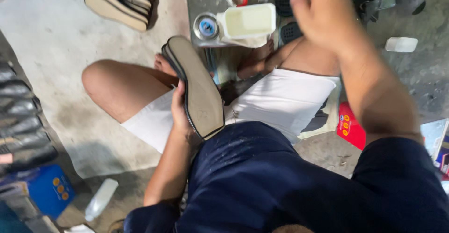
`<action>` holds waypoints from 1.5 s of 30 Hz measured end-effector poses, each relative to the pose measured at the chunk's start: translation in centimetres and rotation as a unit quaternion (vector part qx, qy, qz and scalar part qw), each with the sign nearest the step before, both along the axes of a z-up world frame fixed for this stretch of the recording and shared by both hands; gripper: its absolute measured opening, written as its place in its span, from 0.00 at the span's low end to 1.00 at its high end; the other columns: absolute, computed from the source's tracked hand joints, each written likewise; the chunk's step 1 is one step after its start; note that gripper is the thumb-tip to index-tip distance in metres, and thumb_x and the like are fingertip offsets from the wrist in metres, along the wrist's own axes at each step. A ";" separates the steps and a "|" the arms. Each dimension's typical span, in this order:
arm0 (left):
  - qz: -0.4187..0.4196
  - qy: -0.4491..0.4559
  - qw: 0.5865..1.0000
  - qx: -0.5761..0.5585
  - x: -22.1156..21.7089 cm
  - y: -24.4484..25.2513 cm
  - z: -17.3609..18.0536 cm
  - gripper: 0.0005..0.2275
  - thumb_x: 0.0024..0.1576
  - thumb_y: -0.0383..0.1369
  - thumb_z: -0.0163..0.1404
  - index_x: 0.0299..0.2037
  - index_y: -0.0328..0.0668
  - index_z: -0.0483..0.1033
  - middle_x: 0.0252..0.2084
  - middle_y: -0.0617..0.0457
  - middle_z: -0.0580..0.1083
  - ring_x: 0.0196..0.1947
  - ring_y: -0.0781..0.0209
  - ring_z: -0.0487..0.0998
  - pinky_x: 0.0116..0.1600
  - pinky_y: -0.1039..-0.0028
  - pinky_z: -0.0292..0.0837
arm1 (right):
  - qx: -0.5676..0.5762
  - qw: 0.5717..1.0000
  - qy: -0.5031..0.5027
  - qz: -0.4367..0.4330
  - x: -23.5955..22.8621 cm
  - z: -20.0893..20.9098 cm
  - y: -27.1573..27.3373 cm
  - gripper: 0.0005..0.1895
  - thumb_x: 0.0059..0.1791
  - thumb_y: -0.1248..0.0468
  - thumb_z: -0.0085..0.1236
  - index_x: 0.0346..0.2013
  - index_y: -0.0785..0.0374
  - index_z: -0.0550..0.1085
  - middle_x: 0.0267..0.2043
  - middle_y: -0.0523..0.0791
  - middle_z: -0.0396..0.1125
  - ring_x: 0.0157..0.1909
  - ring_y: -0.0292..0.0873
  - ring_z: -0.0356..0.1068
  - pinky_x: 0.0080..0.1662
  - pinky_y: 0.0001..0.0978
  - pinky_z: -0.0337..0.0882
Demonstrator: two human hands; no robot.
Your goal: The person sits on the floor and applies a white adhesive to the sole of a black sandal using a toothbrush. They repeatedly dip the brush into a container and spread the glue across the sole surface.
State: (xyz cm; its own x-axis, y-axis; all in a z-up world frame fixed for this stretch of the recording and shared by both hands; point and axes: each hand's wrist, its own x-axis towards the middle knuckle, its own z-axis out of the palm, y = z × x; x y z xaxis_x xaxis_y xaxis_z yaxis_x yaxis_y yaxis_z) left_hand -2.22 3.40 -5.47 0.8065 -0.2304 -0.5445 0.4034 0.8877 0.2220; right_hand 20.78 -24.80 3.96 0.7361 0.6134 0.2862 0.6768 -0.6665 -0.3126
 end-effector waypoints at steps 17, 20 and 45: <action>0.038 -0.054 0.996 0.053 0.2 -1.2 2.7 0.30 0.63 0.50 0.41 0.72 0.43 0.56 0.61 0.41 0.69 0.52 0.44 0.77 0.50 0.54 0.78 | -0.184 0.981 -0.006 -0.060 -6.8 -4.4 -2.2 0.13 0.51 0.61 0.60 0.50 0.45 0.81 0.40 0.44 0.70 0.37 0.49 0.73 0.36 0.45 0.71; 0.025 -0.091 0.991 0.093 0.8 -1.3 3.3 0.30 0.62 0.49 0.42 0.73 0.48 0.52 0.58 0.40 0.70 0.49 0.44 0.77 0.48 0.55 0.77 | -0.239 0.969 -0.028 -0.058 -7.7 -2.5 -3.2 0.12 0.49 0.58 0.62 0.48 0.43 0.81 0.44 0.46 0.74 0.37 0.46 0.75 0.38 0.42 0.72; -0.123 -0.246 0.935 0.225 -0.8 -4.5 7.7 0.31 0.70 0.37 0.37 0.81 0.39 0.37 0.73 0.48 0.62 0.70 0.62 0.64 0.73 0.73 0.58 | 0.243 0.942 0.231 0.026 -12.6 -0.1 1.2 0.08 0.57 0.77 0.60 0.51 0.68 0.76 0.41 0.47 0.71 0.31 0.33 0.68 0.32 0.20 0.63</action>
